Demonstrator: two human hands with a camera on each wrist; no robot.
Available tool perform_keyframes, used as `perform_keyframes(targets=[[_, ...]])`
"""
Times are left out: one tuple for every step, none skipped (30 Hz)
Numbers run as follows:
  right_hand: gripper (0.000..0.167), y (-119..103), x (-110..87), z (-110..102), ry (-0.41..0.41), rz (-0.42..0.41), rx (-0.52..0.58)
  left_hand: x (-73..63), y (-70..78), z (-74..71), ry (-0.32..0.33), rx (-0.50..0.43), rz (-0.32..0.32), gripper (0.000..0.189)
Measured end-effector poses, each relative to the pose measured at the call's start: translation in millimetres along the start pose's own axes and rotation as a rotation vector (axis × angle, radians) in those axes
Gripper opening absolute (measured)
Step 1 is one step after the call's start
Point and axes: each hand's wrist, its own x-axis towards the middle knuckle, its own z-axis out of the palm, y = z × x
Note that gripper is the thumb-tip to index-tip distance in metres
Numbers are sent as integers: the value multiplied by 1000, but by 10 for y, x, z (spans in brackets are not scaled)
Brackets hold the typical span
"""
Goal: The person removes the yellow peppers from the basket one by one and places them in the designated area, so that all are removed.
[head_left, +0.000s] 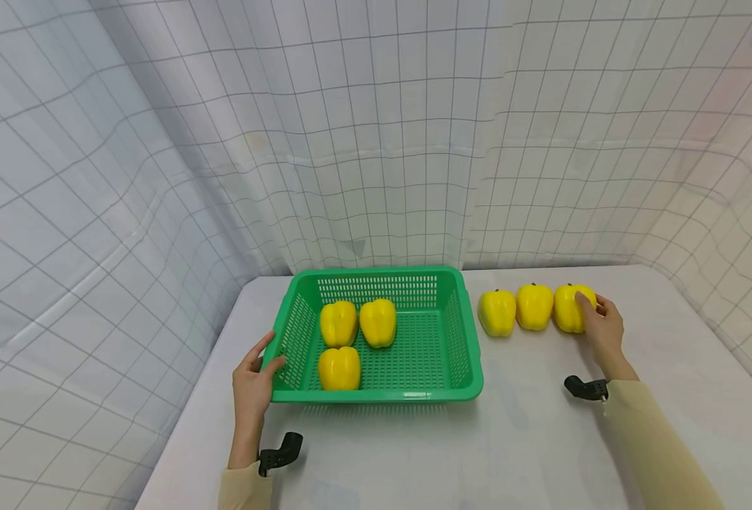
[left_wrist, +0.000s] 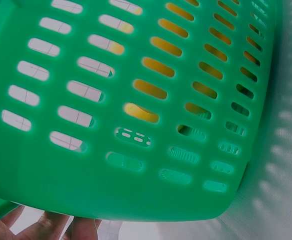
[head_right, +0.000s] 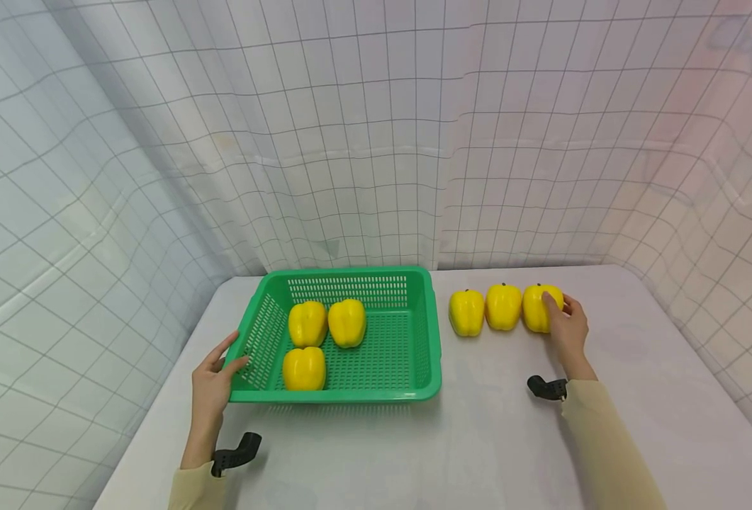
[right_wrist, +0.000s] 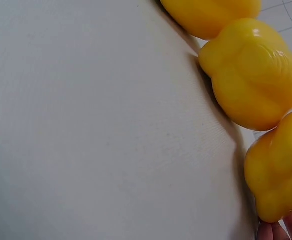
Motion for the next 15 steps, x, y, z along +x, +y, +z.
perform_keyframes(targets=[[85, -1, -5, 2, -1, -1, 1, 0, -2, -2, -1, 0, -1, 45], [85, 0, -6, 4, -2, -2, 1, 0, -4, -4, -3, 1, -2, 46], [85, 0, -7, 6, -3, -4, 2, 0, -5, -6, -5, 2, -3, 46], [85, 1, -6, 7, -5, -4, 2, 0, -6, -8, -8, 1, -6, 46], [85, 1, -6, 9, -7, -4, 0, 0, -6, -10, -11, 0, -9, 46], [85, 1, -4, 11, -9, -3, -3, -1, -6, -12, -14, -1, -12, 46], [85, 3, 1, 12, -12, -1, -5, -1, -6, -14, -17, -1, -14, 47], [85, 5, 7, 13, -14, 1, -7, -1, -3, -15, -19, -3, -16, 47], [85, 6, 10, 9, -18, 4, -8, -3, 2, -14, -19, -6, -18, 47], [85, 8, 16, 5, -22, 8, -12, -4, 7, -13, -19, -8, -19, 47], [85, 8, 21, 2, -26, 11, -12, -5, 11, -13, -18, -8, -20, 46], [85, 9, 27, 0, -30, 15, -14, -7, 14, -14, -18, -6, -19, 46], [85, 10, 30, -3, -34, 19, -14, -7, 16, -14, -18, -4, -18, 46], [85, 10, 31, -7, -38, 23, -15, -9, 19, -13, -18, -4, -18, 46], [86, 11, 33, -10, -42, 28, -16, -11, 22, -13, -16, -3, -17, 46]])
